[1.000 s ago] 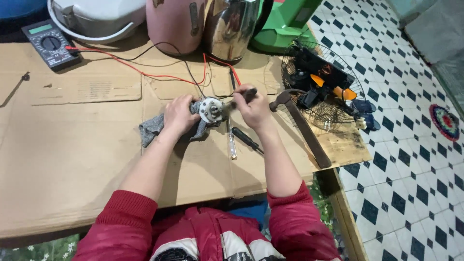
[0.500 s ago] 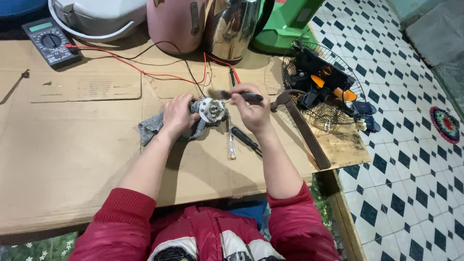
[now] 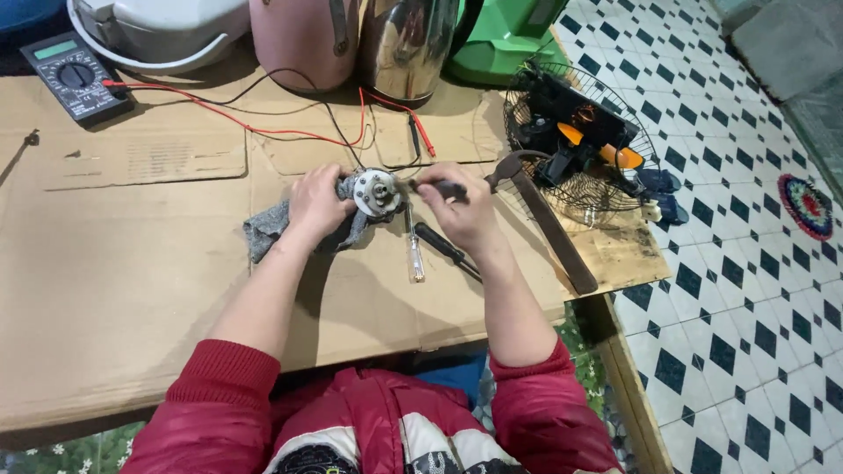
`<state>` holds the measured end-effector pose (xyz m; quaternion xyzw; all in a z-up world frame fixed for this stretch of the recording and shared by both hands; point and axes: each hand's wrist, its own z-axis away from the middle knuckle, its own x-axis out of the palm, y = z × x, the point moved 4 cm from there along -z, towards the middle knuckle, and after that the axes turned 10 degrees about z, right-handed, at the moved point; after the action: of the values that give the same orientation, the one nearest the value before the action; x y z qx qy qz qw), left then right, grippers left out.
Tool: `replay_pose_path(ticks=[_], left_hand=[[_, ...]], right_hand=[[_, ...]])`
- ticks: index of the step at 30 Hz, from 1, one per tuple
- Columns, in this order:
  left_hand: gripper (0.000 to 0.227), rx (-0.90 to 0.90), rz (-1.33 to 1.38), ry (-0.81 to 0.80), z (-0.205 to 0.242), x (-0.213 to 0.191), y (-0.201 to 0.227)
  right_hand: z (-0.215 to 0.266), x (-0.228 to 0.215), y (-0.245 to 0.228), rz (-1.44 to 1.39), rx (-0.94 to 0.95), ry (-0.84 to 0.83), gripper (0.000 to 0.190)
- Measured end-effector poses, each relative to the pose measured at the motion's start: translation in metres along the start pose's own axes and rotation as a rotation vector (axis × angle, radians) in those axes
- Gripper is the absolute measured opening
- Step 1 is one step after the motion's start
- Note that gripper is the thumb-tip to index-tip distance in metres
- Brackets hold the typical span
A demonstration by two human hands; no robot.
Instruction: Disassembling a mechanical component using a screwdriver, hammer, and other tools to pry it apart.
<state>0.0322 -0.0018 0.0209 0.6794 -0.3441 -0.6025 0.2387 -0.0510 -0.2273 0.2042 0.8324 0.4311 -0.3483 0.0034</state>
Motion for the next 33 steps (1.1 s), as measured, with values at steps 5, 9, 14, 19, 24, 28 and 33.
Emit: replay_pose_path(ticks=[5,9,14,19,24,28,33], left_hand=[[0.047,-0.015,0.019,0.004,-0.001,0.003,-0.003],[0.047,-0.025,0.011,0.003,-0.001,0.004,-0.004],[0.046,-0.005,0.01,0.006,-0.002,0.002,-0.002],[0.045,0.001,0.018,0.001,0.003,-0.006,0.007],[0.047,0.02,-0.019,0.006,0.002,-0.002,0.002],[0.047,0.007,0.008,0.001,0.008,-0.017,0.02],[0.045,0.01,-0.041,0.007,-0.001,-0.004,0.004]], right_hand=[[0.007,0.002,0.002,-0.024,0.055,-0.087,0.006],[0.006,0.008,-0.021,-0.156,0.076,-0.102,0.007],[0.007,0.009,-0.022,-0.198,0.158,-0.155,0.006],[0.008,0.031,-0.023,-0.278,0.139,-0.161,0.007],[0.002,0.038,-0.028,-0.217,0.026,-0.136,0.004],[-0.001,0.032,-0.037,-0.256,0.056,-0.205,0.007],[0.033,0.044,-0.032,-0.174,0.006,-0.338,0.006]])
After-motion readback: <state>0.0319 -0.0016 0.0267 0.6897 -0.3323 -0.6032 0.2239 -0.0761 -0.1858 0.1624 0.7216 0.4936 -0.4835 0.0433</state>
